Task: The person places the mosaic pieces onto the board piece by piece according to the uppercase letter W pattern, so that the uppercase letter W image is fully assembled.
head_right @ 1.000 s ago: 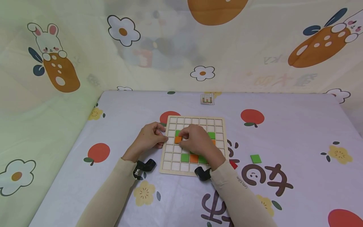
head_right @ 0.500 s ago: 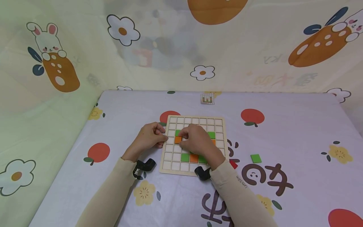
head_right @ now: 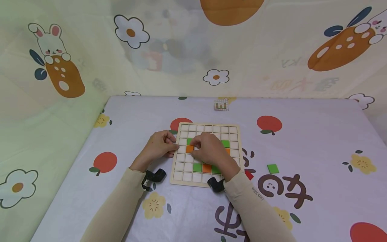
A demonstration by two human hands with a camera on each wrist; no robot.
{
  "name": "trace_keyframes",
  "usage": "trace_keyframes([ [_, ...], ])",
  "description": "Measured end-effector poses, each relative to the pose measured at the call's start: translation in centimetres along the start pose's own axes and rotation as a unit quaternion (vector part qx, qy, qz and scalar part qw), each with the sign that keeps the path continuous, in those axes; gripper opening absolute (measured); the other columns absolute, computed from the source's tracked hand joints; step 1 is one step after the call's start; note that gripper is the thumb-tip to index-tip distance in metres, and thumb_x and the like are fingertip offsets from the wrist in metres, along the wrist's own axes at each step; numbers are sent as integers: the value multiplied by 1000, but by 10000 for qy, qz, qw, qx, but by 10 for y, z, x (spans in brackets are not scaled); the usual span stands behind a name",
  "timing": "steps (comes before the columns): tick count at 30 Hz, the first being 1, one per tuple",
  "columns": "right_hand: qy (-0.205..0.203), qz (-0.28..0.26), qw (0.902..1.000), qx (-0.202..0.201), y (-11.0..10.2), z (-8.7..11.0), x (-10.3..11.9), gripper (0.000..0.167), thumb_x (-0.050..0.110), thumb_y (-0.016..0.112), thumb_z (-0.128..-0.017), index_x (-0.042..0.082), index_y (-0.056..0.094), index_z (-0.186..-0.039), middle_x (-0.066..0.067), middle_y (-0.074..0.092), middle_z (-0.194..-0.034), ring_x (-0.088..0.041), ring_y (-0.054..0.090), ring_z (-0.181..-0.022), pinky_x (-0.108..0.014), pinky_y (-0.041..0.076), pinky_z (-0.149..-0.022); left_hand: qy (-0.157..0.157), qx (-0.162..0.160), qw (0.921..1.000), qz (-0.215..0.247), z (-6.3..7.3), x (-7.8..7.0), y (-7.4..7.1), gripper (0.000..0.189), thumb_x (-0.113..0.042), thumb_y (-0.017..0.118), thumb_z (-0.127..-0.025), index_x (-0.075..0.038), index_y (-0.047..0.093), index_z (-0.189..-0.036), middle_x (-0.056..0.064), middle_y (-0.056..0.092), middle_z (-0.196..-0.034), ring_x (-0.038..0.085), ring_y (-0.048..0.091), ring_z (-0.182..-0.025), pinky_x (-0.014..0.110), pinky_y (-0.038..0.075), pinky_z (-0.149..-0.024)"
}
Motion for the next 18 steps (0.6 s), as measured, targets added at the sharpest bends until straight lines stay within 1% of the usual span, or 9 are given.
trace_keyframes([
  [12,-27,0,10000,-52,0,0,1,25,11,80,-85,8,78,-110,-6,64,-94,-21,55,-87,-33,46,-77,-25,15,10000,10,1,0,0,19,-2,77,-89,0,62,-100,7,61,-79,14,67,-58,28,62,-59],
  [18,20,-100,9999,-17,0,4,0,30,14,80,-85,9,77,-115,-5,66,-99,-21,56,-91,-34,48,-81,24,1,10000,-38,1,-1,-1,19,-3,77,-89,0,62,-99,7,61,-78,13,67,-57,27,61,-58],
])
Point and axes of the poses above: each hand's wrist, its own z-axis away from the middle knuckle, its own y-axis out of the palm, x = y × z, the point moved 7 cm from there along -z, towards the middle knuckle
